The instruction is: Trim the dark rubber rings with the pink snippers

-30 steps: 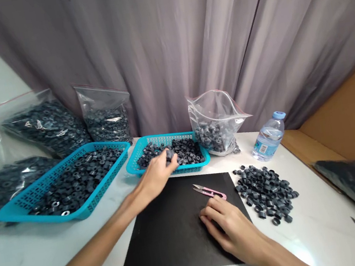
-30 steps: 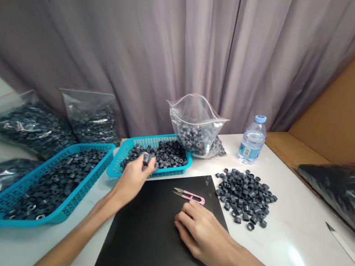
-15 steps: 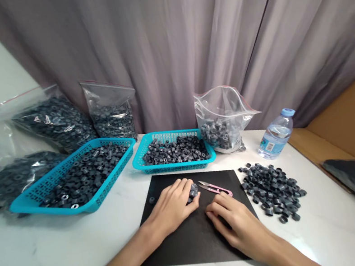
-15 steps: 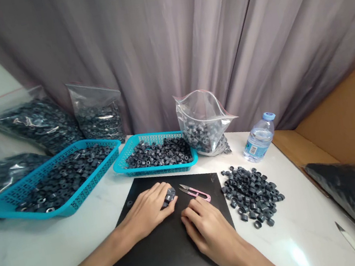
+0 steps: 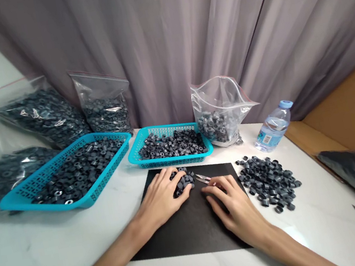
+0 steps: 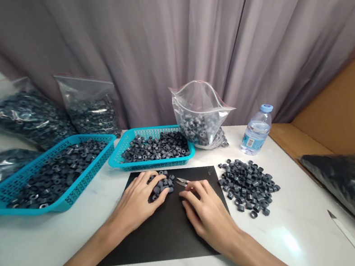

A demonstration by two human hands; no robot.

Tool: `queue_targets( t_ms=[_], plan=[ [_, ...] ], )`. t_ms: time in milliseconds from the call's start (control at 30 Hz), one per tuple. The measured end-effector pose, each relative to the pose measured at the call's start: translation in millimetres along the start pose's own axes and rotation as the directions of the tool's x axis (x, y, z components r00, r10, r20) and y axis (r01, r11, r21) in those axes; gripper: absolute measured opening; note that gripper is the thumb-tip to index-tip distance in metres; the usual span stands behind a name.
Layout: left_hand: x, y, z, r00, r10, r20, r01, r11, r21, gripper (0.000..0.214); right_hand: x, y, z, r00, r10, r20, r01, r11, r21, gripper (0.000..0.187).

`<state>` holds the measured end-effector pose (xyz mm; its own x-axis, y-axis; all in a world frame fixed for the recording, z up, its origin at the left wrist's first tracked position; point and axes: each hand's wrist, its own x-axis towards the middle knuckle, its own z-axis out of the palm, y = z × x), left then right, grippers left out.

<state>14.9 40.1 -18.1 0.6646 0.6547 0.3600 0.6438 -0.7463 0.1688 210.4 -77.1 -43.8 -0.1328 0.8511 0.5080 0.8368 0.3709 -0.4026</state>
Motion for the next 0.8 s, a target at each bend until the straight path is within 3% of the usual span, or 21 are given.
queue_targets(
  t_ms=[133, 467, 600, 800],
  plan=[
    [0.2, 1.1, -4.1, 1.000, -0.013, 0.000, 0.013, 0.998, -0.065, 0.035, 0.7, 5.5, 2.8, 0.999, 0.041, -0.022, -0.043, 0.994, -0.105, 0.038],
    [0.1, 3.7, -9.4, 0.999, -0.024, -0.030, 0.017, 0.978, -0.208, 0.030, 0.5, 18.9, 6.1, 0.963, 0.196, -0.184, -0.237, 0.941, -0.241, 0.029],
    [0.6, 5.8, -14.4, 0.996, -0.078, -0.031, 0.066, 0.958, -0.278, 0.029, 13.6, 31.3, -0.4, 0.979, 0.150, -0.135, -0.183, 0.943, -0.279, 0.041],
    [-6.2, 0.3, -21.5, 0.989, -0.145, 0.008, 0.141, 0.945, -0.296, 0.033, 26.1, 49.3, 1.1, 0.991, 0.131, -0.025, -0.133, 0.968, -0.214, 0.028]
  ],
)
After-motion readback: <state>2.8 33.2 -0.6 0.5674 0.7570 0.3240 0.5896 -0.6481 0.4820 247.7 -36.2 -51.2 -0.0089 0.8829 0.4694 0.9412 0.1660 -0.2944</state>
